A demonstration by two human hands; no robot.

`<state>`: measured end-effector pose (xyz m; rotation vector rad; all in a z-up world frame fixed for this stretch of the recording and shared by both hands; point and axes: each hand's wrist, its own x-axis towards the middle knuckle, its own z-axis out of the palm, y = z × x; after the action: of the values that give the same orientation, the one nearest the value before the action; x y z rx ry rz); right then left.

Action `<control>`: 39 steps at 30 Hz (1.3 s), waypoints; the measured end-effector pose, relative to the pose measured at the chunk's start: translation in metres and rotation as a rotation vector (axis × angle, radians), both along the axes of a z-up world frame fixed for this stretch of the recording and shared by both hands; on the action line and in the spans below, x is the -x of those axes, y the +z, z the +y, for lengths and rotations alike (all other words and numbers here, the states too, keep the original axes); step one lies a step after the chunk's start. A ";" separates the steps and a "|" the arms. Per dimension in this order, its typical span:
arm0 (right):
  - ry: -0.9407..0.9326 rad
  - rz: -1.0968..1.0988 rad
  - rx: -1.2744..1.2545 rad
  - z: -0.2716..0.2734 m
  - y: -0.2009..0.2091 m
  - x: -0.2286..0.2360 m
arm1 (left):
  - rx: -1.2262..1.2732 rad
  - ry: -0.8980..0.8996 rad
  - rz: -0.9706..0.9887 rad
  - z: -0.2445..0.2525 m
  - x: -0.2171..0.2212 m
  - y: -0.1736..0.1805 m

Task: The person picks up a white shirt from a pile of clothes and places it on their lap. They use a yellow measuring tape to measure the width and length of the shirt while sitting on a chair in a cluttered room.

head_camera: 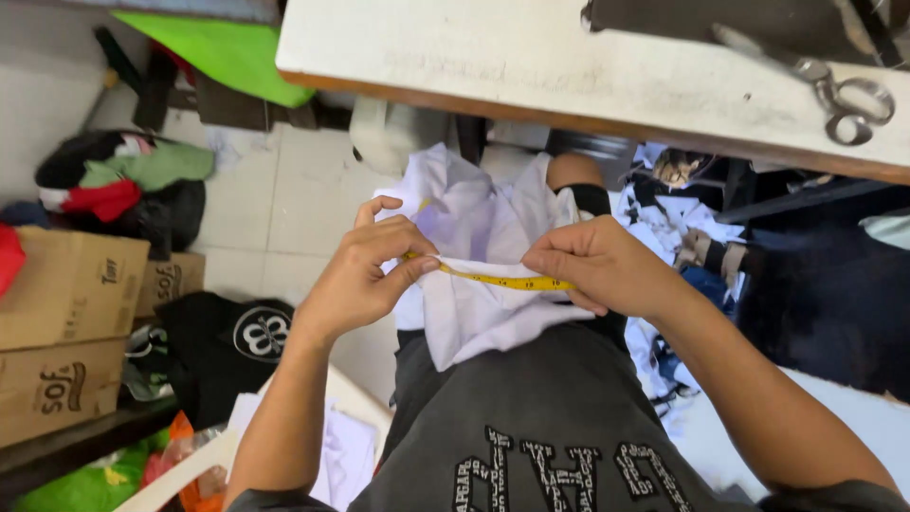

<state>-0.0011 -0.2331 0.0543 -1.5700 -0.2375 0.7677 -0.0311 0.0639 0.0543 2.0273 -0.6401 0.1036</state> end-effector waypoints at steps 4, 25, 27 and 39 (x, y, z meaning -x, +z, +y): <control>0.052 0.035 0.104 0.002 0.001 -0.002 | 0.041 0.039 0.039 -0.003 0.012 -0.016; 0.136 -0.036 0.195 -0.006 0.025 -0.011 | 0.111 0.154 0.099 -0.015 0.019 -0.020; 0.121 -0.038 0.192 -0.008 0.025 -0.012 | 0.122 0.165 0.089 -0.015 0.021 -0.021; 0.114 0.022 0.145 -0.015 0.008 0.001 | 0.099 0.112 0.092 -0.014 0.020 -0.021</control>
<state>-0.0025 -0.2477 0.0623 -1.6949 -0.2614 0.9079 -0.0506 0.0502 0.0331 1.9593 -0.4556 0.1056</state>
